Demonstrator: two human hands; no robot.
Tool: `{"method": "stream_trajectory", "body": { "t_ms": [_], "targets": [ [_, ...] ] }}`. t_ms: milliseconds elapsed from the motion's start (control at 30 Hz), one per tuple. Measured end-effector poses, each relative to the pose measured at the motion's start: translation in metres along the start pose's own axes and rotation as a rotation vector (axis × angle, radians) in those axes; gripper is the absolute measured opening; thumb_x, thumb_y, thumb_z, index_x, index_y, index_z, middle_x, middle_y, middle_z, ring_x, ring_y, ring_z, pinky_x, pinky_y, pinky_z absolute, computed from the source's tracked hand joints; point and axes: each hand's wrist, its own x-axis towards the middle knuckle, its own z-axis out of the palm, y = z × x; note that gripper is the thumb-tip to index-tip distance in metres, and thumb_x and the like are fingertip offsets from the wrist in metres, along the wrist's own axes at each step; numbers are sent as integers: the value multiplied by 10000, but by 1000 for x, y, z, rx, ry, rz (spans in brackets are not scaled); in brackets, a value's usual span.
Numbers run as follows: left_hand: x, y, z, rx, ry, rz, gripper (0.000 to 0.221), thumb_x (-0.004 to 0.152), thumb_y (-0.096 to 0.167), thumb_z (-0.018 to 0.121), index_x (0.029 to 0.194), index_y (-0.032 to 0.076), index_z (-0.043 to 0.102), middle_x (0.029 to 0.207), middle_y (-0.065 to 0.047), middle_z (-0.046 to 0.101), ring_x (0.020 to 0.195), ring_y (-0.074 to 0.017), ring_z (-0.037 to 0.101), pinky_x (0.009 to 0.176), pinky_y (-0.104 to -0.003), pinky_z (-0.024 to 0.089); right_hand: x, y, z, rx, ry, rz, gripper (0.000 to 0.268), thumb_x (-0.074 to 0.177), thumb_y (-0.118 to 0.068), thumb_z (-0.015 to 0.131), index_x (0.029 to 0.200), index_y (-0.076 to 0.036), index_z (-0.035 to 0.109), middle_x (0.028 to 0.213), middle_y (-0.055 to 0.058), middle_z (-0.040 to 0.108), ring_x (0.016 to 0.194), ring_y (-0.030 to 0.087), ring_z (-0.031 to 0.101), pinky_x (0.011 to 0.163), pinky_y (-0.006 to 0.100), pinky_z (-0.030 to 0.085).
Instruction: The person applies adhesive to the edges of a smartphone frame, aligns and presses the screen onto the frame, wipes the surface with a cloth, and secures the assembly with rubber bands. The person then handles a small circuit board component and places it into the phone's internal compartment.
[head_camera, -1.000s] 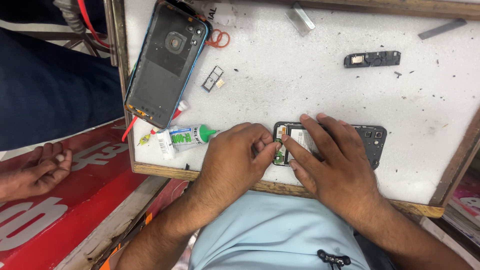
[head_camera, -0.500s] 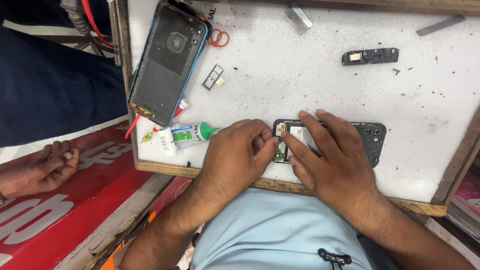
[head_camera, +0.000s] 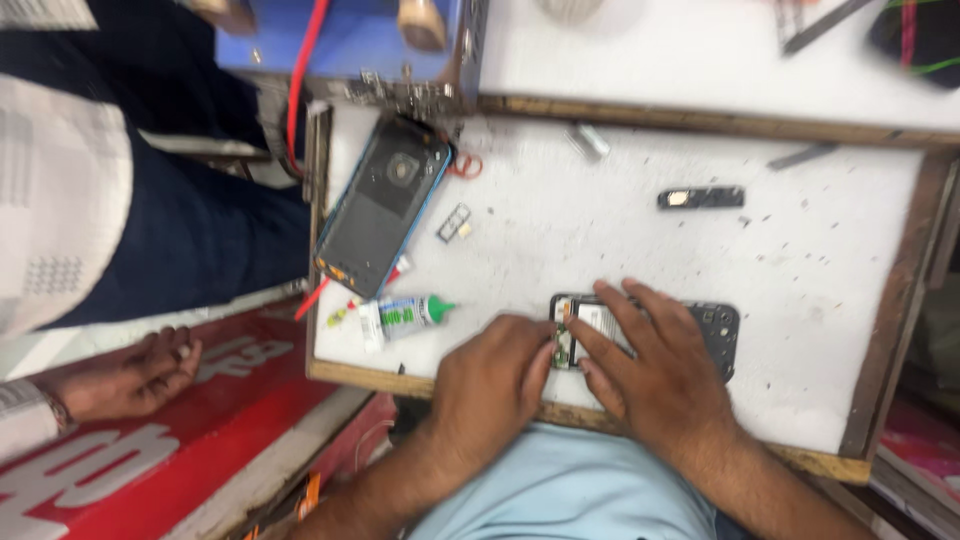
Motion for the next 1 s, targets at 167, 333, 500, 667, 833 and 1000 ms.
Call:
{"method": "stream_trajectory", "body": {
  "t_ms": [167,333,500,667,833,1000],
  "targets": [
    [-13,17,9,109,61,70,261,882,81,693,1135,16,693,1017,-138,685,848,-329,664,729,-427,549,4,-4,-6,15,20,0,569,819,-250,719,1366,-184,582,1431,158,507,1323,381,460,1072,560,384],
    [-11,22,4,63,-4,7,279,885,55,682,1159,7,700,1023,-157,687,881,-335,665,754,-431,549,7,-6,-12,34,17,10,580,801,-244,728,1362,-190,592,1430,158,504,1321,386,455,1057,560,376],
    [-7,9,1,-48,-48,-60,230,901,7,626,1117,12,707,1074,-161,718,975,-352,697,839,-424,571,1,1,-3,41,-8,8,555,826,-248,724,1362,-185,591,1442,153,504,1330,394,459,1083,553,388],
    [-1,7,-2,-112,-109,-224,225,944,31,612,1144,38,714,1065,-154,738,923,-338,732,796,-403,593,-1,4,0,30,-42,23,523,856,-244,720,1359,-173,593,1454,168,489,1356,389,448,1120,574,384],
    [4,12,-4,-75,-92,-168,230,938,28,617,1150,35,707,1065,-150,738,940,-334,735,807,-402,597,2,1,-2,7,-62,35,521,873,-275,717,1372,-201,587,1454,160,487,1370,374,433,1120,582,376],
    [2,12,-3,-31,-138,-151,267,932,21,610,1184,33,698,1082,-146,719,943,-325,721,807,-406,587,0,1,-1,0,-78,37,512,888,-287,704,1376,-199,576,1454,161,482,1376,371,427,1130,583,369]
  ]
}}
